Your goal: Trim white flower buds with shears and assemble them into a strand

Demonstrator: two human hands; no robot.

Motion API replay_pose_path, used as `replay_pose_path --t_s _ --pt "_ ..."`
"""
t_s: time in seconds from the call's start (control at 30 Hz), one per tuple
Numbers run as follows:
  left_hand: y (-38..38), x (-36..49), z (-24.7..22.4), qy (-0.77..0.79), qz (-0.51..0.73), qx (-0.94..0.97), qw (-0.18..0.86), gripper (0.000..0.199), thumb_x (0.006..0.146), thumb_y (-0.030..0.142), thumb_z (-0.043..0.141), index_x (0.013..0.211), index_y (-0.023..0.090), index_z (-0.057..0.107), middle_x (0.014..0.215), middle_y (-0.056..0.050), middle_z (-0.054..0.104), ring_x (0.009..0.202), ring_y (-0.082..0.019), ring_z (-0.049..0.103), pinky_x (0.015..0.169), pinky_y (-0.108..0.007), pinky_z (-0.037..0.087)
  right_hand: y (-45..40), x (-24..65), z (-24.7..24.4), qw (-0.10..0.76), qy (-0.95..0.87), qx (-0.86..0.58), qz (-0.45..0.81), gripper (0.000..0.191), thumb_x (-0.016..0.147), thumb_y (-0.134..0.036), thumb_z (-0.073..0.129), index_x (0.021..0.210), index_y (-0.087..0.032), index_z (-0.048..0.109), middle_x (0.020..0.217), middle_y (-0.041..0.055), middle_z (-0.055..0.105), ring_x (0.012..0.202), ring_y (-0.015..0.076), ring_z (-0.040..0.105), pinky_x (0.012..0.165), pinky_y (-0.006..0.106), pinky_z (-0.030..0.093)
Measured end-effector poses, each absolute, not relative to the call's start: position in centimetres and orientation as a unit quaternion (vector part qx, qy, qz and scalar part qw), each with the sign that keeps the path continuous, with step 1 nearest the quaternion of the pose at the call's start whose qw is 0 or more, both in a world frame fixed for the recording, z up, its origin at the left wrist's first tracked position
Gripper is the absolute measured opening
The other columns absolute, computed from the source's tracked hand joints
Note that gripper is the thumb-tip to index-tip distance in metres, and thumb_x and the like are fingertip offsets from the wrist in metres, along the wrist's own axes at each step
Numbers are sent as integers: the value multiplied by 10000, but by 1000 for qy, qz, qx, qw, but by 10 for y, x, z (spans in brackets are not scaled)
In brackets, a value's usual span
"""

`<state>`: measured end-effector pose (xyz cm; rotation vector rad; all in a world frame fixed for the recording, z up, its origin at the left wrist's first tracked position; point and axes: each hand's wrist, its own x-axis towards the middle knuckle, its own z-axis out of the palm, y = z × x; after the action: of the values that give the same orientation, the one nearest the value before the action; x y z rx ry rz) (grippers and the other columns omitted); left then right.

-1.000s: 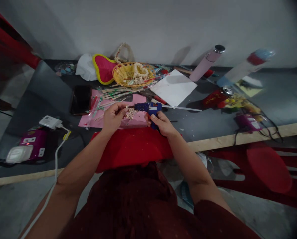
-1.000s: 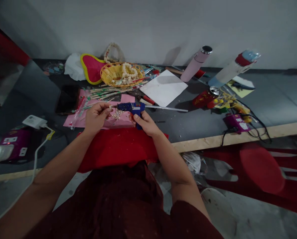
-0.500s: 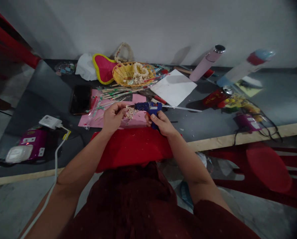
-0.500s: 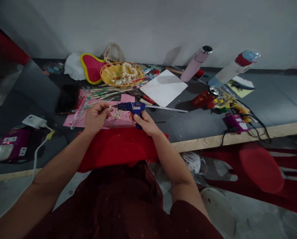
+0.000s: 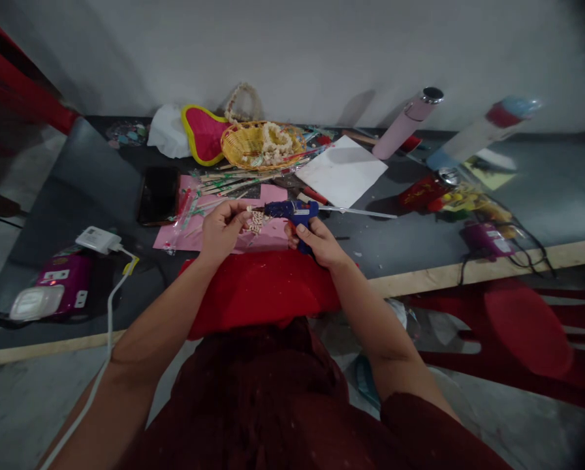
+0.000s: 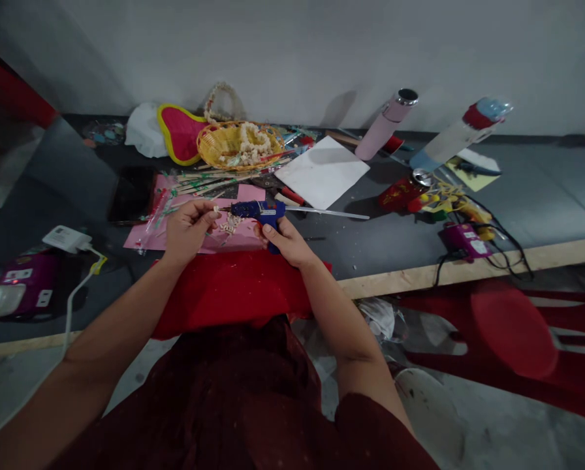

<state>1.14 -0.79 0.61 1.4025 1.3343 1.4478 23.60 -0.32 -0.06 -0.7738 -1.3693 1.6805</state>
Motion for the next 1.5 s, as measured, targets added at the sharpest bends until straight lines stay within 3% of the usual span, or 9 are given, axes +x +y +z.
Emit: replay_pose_path --t_s 0.53,0.77,0.93,1.13,1.27,1.33,1.43,1.5 --pt "-7 12 6 507 574 525 371 142 767 258 654 889 185 650 675 30 617 528 -58 551 496 -168 454 -4 240 3 396 -546 -323 664 354 820 -522 629 992 -219 570 910 18 624 659 88 516 609 241 481" --pt "-6 11 5 496 586 515 382 147 762 256 657 887 182 637 675 30 618 521 -57 540 492 -171 451 30 279 20 471 -459 -458 598 445 786 -642 595 850 -202 571 758 9 609 584 88 539 489 214 480" --pt "-6 12 5 492 586 511 392 152 748 260 667 872 175 640 631 41 599 505 -53 533 481 -160 449 75 326 25 492 -408 -589 495 341 798 -508 662 790 -195 528 657 -43 547 474 61 498 402 182 433" --pt "-4 11 2 491 592 507 389 159 752 268 661 882 178 641 657 28 624 507 -54 543 469 -157 457 100 347 15 369 -429 -686 458 243 891 -382 535 813 -156 579 753 32 642 538 99 565 465 221 457" --pt "-2 10 -1 491 592 508 388 164 748 266 669 883 177 642 639 35 608 500 -52 536 467 -153 454 105 354 24 138 -561 -791 200 382 872 -462 514 811 -109 648 882 165 680 812 235 649 673 330 498" --pt "-3 11 -1 496 586 512 385 161 754 271 667 881 175 644 622 38 601 503 -53 537 475 -153 455 100 350 33 65 -593 -800 60 413 847 -479 533 897 -93 668 997 211 673 958 302 629 785 399 478" --pt "-5 12 0 498 576 525 381 160 762 263 660 896 177 648 630 38 606 515 -54 543 492 -155 461 82 325 46 107 -674 -730 11 318 856 -372 522 1043 -149 650 1054 148 680 972 264 622 813 373 462" --pt "-6 13 1 500 571 534 373 155 765 251 654 901 177 650 629 39 607 523 -57 548 497 -157 462 67 296 50 154 -747 -645 46 245 856 -293 511 1026 -187 652 994 86 698 912 214 627 796 321 458"
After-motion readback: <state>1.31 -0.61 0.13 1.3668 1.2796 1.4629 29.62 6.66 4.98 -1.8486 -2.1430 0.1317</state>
